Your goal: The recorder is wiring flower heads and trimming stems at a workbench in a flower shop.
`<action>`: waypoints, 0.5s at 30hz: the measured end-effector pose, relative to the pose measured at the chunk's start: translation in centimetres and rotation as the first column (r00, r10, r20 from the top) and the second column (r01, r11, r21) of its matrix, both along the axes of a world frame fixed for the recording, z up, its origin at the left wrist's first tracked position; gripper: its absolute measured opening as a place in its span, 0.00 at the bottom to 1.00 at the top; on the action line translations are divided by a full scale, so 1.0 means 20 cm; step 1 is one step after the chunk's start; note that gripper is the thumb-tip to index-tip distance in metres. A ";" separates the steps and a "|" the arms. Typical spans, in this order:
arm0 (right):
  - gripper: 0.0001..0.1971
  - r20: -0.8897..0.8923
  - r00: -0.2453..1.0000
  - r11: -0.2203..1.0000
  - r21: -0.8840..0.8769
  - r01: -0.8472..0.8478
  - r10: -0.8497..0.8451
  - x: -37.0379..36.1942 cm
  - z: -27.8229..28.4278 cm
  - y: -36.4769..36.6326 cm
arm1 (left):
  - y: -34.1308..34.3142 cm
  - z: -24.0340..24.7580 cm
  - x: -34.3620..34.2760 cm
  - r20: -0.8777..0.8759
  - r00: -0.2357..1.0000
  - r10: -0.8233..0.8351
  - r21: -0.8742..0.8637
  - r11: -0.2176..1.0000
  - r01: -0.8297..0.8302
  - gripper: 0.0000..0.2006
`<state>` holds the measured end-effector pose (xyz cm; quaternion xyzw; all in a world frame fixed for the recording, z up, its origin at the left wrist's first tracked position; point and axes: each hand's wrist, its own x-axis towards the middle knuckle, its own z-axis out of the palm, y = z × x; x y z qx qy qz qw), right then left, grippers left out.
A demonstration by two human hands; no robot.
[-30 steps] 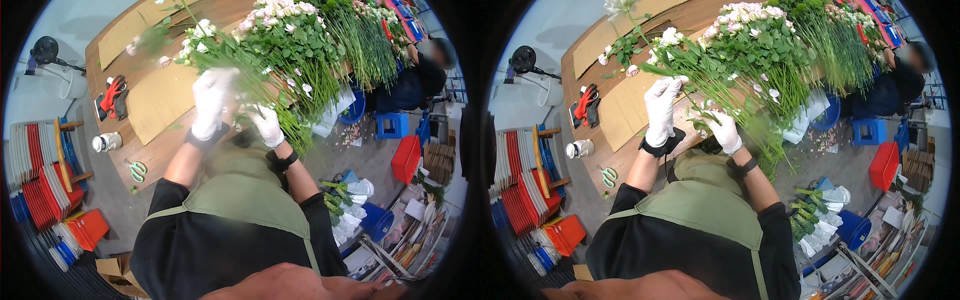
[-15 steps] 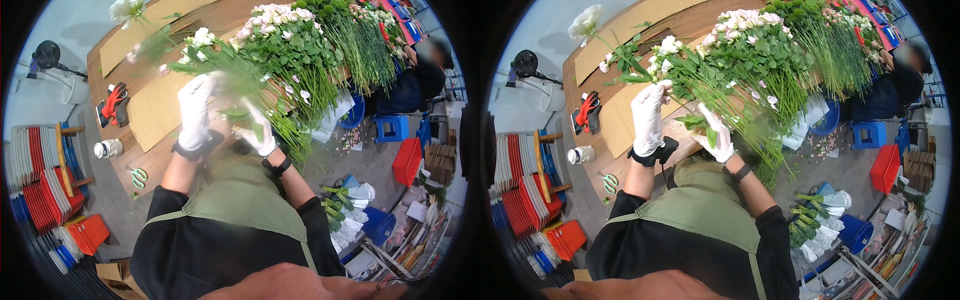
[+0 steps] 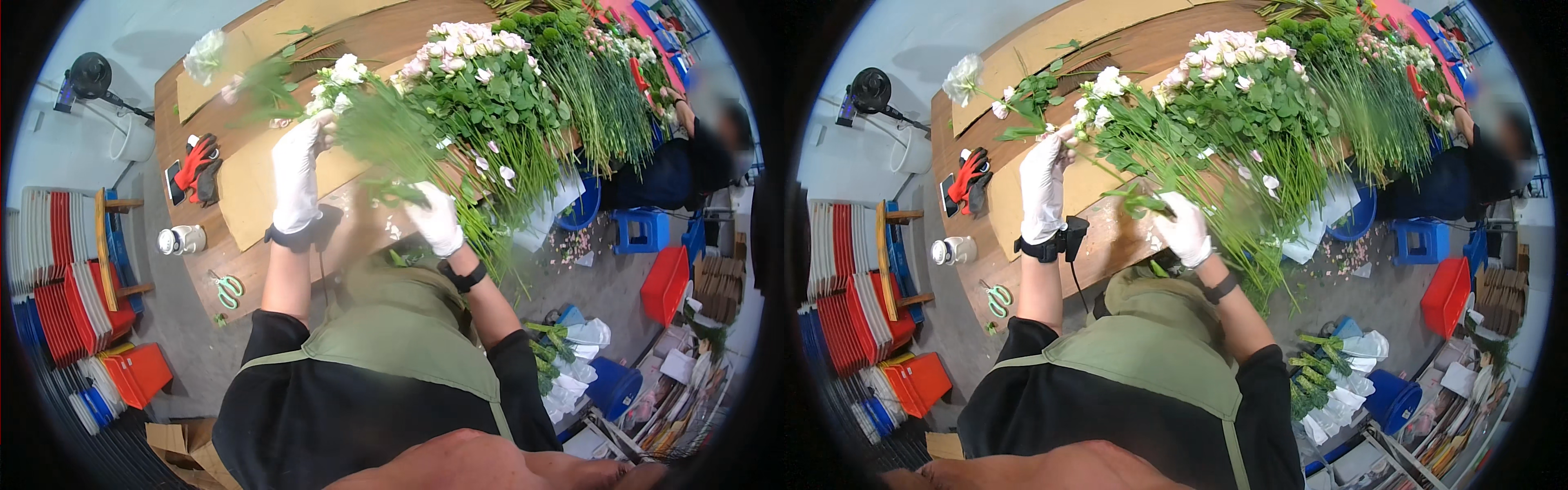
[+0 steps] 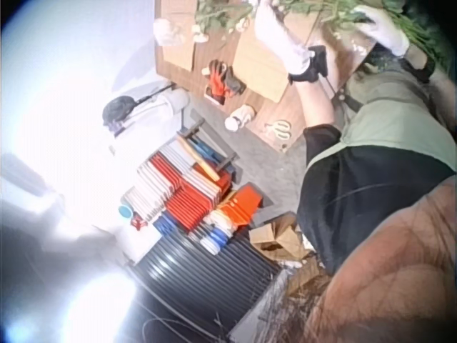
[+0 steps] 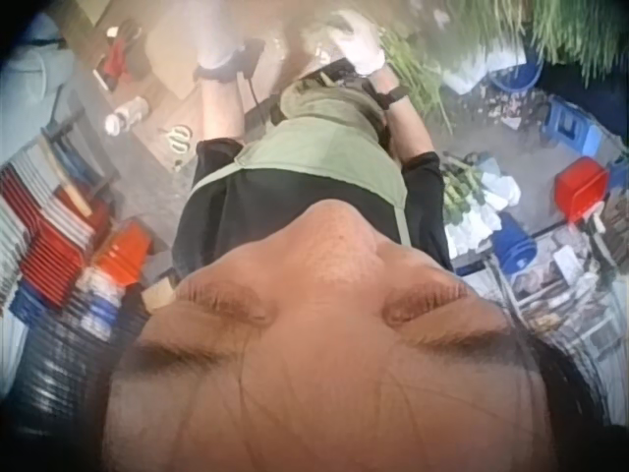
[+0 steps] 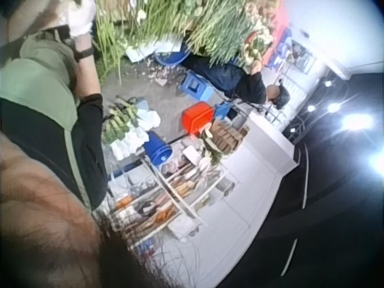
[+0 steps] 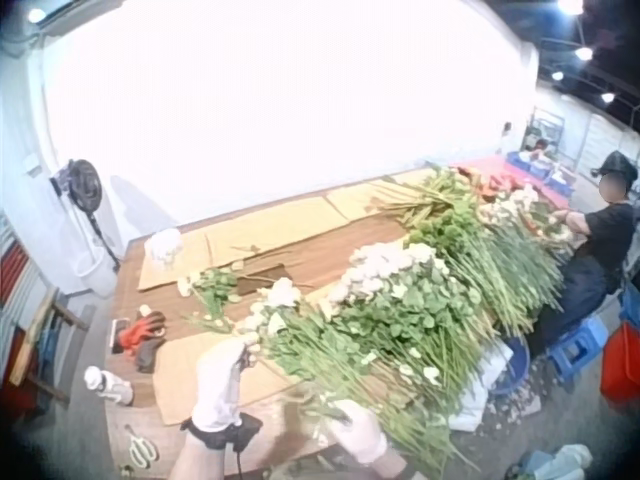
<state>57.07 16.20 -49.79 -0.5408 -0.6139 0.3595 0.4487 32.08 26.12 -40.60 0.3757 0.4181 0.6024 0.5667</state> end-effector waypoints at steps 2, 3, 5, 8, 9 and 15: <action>0.17 0.131 0.991 0.998 -0.044 0.044 -0.038 0.07 0.13 0.02 | 0.04 -0.09 -0.03 -0.037 0.999 -0.030 0.007 1.000 0.030 0.17; 0.16 0.177 0.982 0.994 -0.068 0.081 -0.068 0.11 0.17 0.03 | 0.06 -0.12 -0.03 -0.071 0.995 -0.073 0.014 0.997 0.074 0.19; 0.15 0.300 0.950 0.996 0.025 0.085 -0.089 0.21 0.07 0.07 | 0.08 -0.20 -0.03 -0.149 0.984 -0.101 -0.048 0.994 0.095 0.22; 0.17 0.481 0.866 0.990 0.051 0.129 -0.138 0.33 -0.16 0.13 | 0.00 -0.40 -0.03 -0.246 0.961 -0.127 -0.179 0.980 0.084 0.25; 0.17 0.544 0.823 0.983 0.019 0.183 -0.164 0.38 -0.29 0.16 | -0.04 -0.45 -0.02 -0.246 0.961 -0.127 -0.176 0.981 0.084 0.25; 0.16 0.676 0.728 0.963 -0.101 0.249 -0.118 0.46 -0.60 0.20 | -0.33 -0.69 -0.03 -0.287 0.935 -0.206 -0.334 0.937 0.103 0.23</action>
